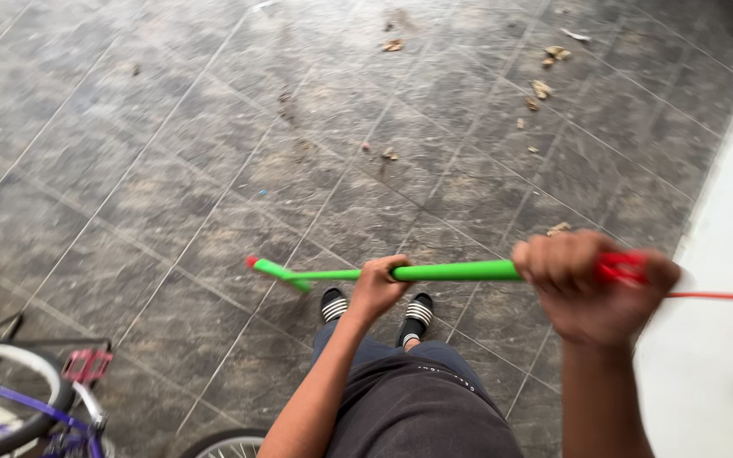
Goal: The person sweeps debris across a tiled floor using a broom, moving the broom back and forth to gather leaves and dirt.
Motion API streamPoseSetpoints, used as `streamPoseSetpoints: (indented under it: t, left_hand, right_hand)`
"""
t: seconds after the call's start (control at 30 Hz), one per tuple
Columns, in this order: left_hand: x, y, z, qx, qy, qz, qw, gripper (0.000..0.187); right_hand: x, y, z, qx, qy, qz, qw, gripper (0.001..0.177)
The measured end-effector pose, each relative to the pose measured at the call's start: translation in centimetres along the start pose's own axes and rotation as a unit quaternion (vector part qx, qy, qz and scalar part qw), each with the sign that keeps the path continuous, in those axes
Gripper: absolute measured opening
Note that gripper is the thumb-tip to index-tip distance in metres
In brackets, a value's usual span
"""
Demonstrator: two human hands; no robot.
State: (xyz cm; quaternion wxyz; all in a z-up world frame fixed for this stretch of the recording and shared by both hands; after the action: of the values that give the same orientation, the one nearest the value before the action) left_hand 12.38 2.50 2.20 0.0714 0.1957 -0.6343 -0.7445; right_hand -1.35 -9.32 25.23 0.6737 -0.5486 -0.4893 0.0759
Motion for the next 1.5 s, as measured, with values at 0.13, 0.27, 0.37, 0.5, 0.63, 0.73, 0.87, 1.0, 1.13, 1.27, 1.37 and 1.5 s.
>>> streamPoseSetpoints:
  t: [0.13,0.27,0.37,0.5,0.63,0.73,0.87,1.0,1.13,1.27,1.37,1.5]
  left_hand:
    - [-5.3,-9.3,3.0,-0.094,0.070,-0.104,0.988,0.013]
    - [-10.6,-17.1,6.6,-0.141,0.127,-0.171,0.967,0.020]
    - [-12.7,-21.9,8.7,-0.249,0.170,-0.214,0.929,0.021]
    - [-12.0,-21.3,5.6,-0.106,0.190,-0.110,0.970,0.022]
    - [-8.9,-16.7,0.5,-0.054,0.144,-0.065,0.986,0.021]
    - [-7.4,-12.7,-2.9,0.012,0.103,-0.040,0.994,0.018]
    - [-7.0,-9.6,-5.4,0.083,0.059,0.006,0.995,0.016]
    - [-7.8,-7.7,-6.1,0.063,0.047,0.008,0.997,0.018]
    - [-9.3,-1.5,-5.1,0.086,0.080,-0.003,0.993,0.021]
    - [-10.5,1.6,-2.7,0.053,0.084,-0.023,0.995,0.028]
    - [-11.9,-1.5,-0.9,-0.014,0.091,0.066,0.994,0.026]
    - [-14.8,-9.4,1.7,-0.112,0.140,-0.009,0.984,0.020]
  right_hand:
    - [-0.3,9.6,-3.4,0.065,0.052,-0.017,0.996,0.060]
    - [1.6,19.6,-3.9,0.160,0.103,0.015,0.982,0.046]
    - [4.8,23.2,-3.0,0.190,0.037,0.037,0.980,0.043]
    - [6.9,21.9,-3.3,0.195,-0.006,0.119,0.974,0.045]
    - [9.4,16.0,-4.1,0.141,-0.047,0.211,0.966,0.047]
    - [12.0,13.4,-4.2,0.102,-0.082,0.267,0.955,0.043]
    - [14.4,14.1,-2.9,0.129,-0.084,0.380,0.912,0.036]
    - [17.8,13.4,-3.0,0.080,-0.164,0.423,0.888,0.034]
    - [17.3,7.5,-4.1,0.048,-0.178,0.327,0.927,0.041]
    - [16.0,3.5,-5.1,0.042,-0.203,0.195,0.959,0.053]
    - [14.2,4.7,-7.0,0.046,-0.223,0.070,0.971,0.056]
    - [10.0,13.1,-9.8,0.127,-0.091,0.020,0.987,0.053]
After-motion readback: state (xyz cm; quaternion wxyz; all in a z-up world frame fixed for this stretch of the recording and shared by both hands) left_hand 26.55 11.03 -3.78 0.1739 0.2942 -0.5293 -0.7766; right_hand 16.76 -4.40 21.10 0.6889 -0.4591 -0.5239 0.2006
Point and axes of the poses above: each hand's wrist, its own z-axis away from the middle knuckle, its own x-axis out of the palm, y = z × x, the point moved 10 cm from there along -z, towards the middle knuckle
